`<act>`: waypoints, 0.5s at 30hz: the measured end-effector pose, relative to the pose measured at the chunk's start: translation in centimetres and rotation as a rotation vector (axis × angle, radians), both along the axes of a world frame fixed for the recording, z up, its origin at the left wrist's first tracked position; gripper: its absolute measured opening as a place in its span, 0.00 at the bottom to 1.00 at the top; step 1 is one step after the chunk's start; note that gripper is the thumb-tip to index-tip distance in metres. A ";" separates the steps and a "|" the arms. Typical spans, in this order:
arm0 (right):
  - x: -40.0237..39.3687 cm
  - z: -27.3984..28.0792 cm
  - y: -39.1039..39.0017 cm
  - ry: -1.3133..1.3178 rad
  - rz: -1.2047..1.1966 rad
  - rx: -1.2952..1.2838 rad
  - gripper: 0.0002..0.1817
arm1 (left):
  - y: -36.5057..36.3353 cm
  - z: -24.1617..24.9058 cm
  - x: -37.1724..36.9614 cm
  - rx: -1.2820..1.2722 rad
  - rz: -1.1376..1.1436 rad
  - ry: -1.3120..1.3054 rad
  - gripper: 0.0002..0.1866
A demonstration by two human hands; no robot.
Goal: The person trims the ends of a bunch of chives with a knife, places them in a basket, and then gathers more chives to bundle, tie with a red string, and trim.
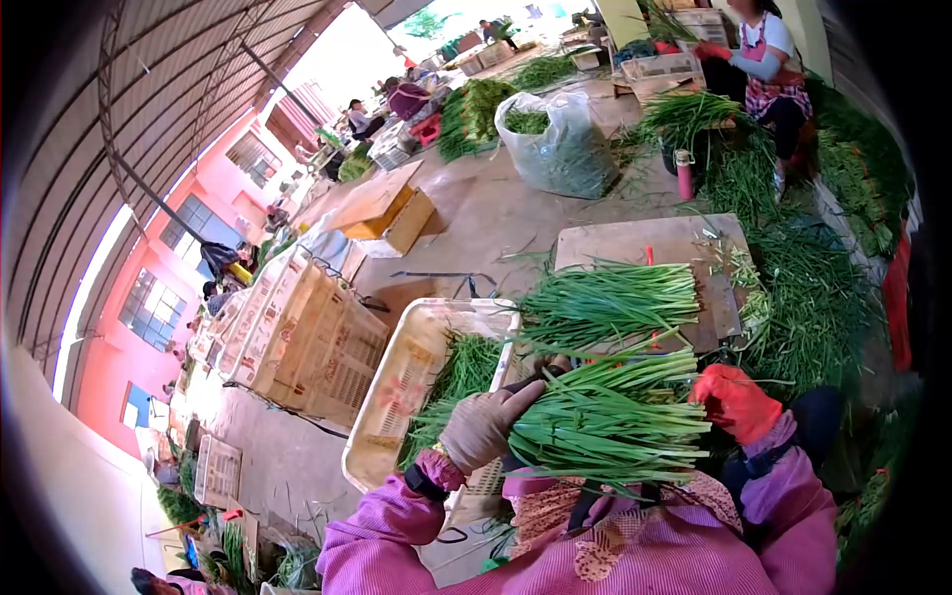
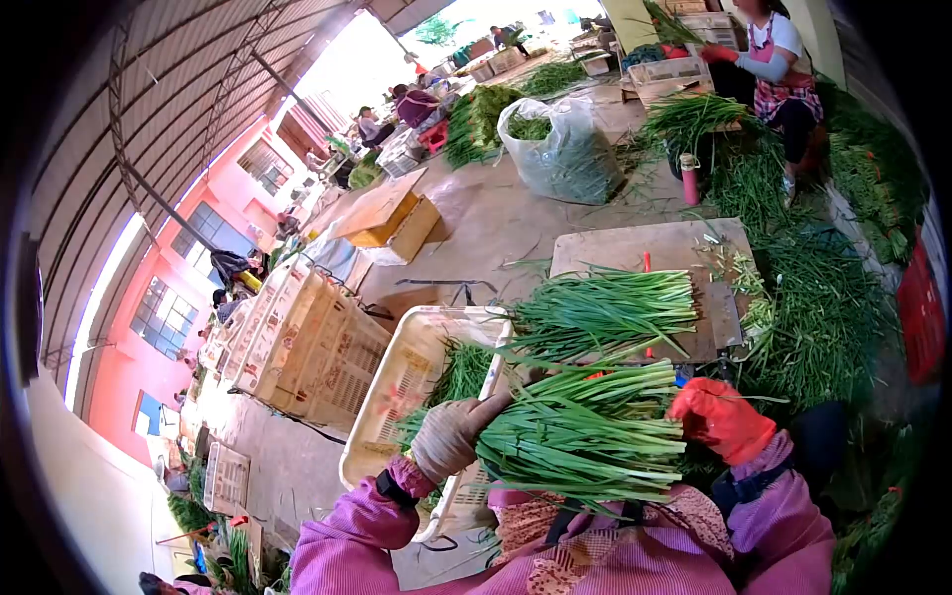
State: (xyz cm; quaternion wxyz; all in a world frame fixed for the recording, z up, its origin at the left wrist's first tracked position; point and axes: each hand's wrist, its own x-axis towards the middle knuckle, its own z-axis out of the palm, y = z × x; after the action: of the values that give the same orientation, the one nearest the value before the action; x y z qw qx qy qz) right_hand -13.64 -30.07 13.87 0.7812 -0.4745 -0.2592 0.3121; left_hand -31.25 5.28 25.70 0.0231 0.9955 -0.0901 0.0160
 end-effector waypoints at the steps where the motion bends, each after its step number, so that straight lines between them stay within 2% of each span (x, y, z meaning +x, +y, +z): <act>1: 0.3 0.1 -1.1 0.150 0.013 0.007 0.17 | 0.0 -0.1 0.0 -0.052 0.005 -0.004 0.40; 2: 0.4 0.3 -2.2 0.299 0.025 0.014 0.17 | 0.0 -0.3 0.0 -0.054 0.007 -0.006 0.40; 4: 0.8 1.3 -4.1 0.148 -0.108 0.060 0.17 | -0.1 -0.5 0.0 -0.203 0.035 0.017 0.37; 5: 1.2 1.3 -5.1 0.331 -0.138 0.187 0.17 | -0.2 -0.2 -0.1 -0.236 0.105 0.121 0.38; 6: 1.5 1.5 -6.2 0.282 -0.170 0.220 0.16 | -0.2 -0.5 -0.1 -0.235 0.107 0.119 0.38; 8: 1.8 2.8 -6.6 -0.249 -0.372 -0.305 0.15 | 0.1 -1.5 -0.3 -0.489 0.187 0.165 0.41; 9: 1.4 3.7 -5.4 -0.253 -0.372 -0.303 0.15 | 0.3 -1.9 -0.3 -0.612 0.216 0.232 0.43; 11: -0.1 6.3 -2.3 0.441 -0.310 -0.277 0.19 | -0.1 -2.0 -0.1 -0.678 0.207 0.262 0.43; 12: -0.3 4.2 -1.8 0.439 -0.308 -0.277 0.19 | -0.4 -2.2 0.1 -0.745 0.198 0.298 0.43; 13: -0.7 0.4 -0.9 0.185 -0.245 -0.242 0.22 | -0.7 -2.7 0.2 -0.744 0.200 0.297 0.43; 14: -1.2 -0.5 -0.1 -0.065 -0.180 -0.204 0.26 | -1.0 -3.4 0.4 -0.842 0.155 0.330 0.42; 15: -1.0 -0.1 0.0 0.033 -0.091 -0.309 0.25 | -1.1 -4.3 0.6 -0.938 0.109 0.365 0.42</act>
State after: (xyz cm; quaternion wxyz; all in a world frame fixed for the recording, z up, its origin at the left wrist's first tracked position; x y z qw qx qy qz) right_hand -14.68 -30.07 13.78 0.7165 -0.5950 -0.1734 0.3204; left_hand -30.65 4.14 21.45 0.4825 0.8677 -0.0155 -0.1184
